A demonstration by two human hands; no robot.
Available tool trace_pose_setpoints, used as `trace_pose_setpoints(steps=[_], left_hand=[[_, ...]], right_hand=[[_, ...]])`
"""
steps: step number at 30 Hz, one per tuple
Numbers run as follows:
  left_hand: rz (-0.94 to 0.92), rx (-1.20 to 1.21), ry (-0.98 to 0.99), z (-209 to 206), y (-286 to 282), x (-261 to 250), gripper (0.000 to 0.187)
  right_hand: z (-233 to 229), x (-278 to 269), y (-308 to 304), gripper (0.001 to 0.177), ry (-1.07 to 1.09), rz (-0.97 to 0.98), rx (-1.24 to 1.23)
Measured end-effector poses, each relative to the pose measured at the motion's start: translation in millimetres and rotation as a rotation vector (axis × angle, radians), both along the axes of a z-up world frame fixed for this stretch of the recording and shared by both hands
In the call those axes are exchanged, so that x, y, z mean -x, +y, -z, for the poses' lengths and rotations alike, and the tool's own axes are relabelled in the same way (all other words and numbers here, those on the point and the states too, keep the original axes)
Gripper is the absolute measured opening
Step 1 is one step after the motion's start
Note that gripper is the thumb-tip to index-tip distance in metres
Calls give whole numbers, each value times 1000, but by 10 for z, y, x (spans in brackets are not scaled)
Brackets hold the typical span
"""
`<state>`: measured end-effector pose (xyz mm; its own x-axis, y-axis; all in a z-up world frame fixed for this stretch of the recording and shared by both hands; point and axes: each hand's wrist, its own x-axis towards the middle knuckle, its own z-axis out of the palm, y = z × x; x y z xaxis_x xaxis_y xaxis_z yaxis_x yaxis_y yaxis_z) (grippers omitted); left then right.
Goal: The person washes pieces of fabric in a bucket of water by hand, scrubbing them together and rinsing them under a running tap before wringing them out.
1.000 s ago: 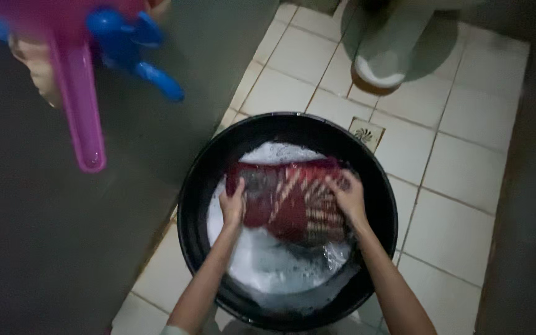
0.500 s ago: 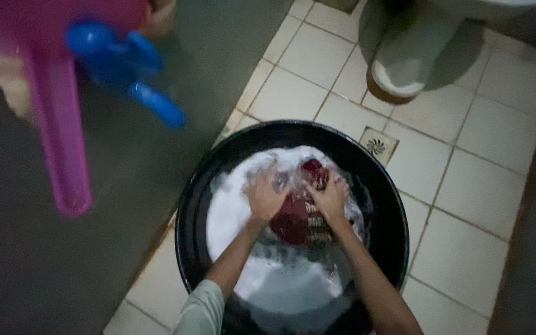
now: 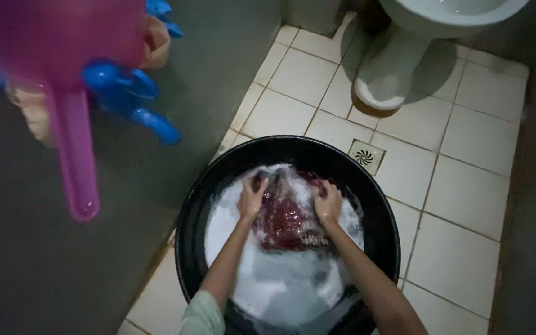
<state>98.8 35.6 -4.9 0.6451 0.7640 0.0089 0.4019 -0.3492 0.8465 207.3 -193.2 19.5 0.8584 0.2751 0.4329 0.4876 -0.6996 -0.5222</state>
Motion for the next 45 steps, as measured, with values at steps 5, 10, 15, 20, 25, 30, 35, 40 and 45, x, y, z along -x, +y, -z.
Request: trace_pose_setpoints(steps=[5, 10, 15, 20, 25, 30, 35, 40, 45], left_hand=[[-130, 118, -188, -614, -150, 223, 45], [-48, -40, -549, -2380, -408, 340, 39], [122, -144, -775, -3835, -744, 389, 33], [240, -210, -972, -4627, -924, 433, 30], [194, -254, -1008, -4698, -913, 620, 30], [92, -83, -830, -3715, -505, 718, 30], [-37, -69, -452, -1978, -219, 655, 44], [-81, -252, -143, -625, -85, 612, 45], [13, -417, 468, -172, -166, 564, 75]], right_hand=[[-827, 344, -57, 38, 371, -85, -502], [-2130, 299, -188, 26, 314, -217, -787], [-3444, 373, -307, 34, 346, -311, -933], [-4139, 369, -394, 65, 340, -519, -1090], [-4349, 397, -651, 77, 454, -613, -1155], [-3654, 342, -700, 67, 575, -643, -1056], [-2177, 280, -540, 53, 649, -273, -646], [-997, 334, -258, 58, 649, -31, -246], [-526, 636, -34, 83, 224, -60, 301]])
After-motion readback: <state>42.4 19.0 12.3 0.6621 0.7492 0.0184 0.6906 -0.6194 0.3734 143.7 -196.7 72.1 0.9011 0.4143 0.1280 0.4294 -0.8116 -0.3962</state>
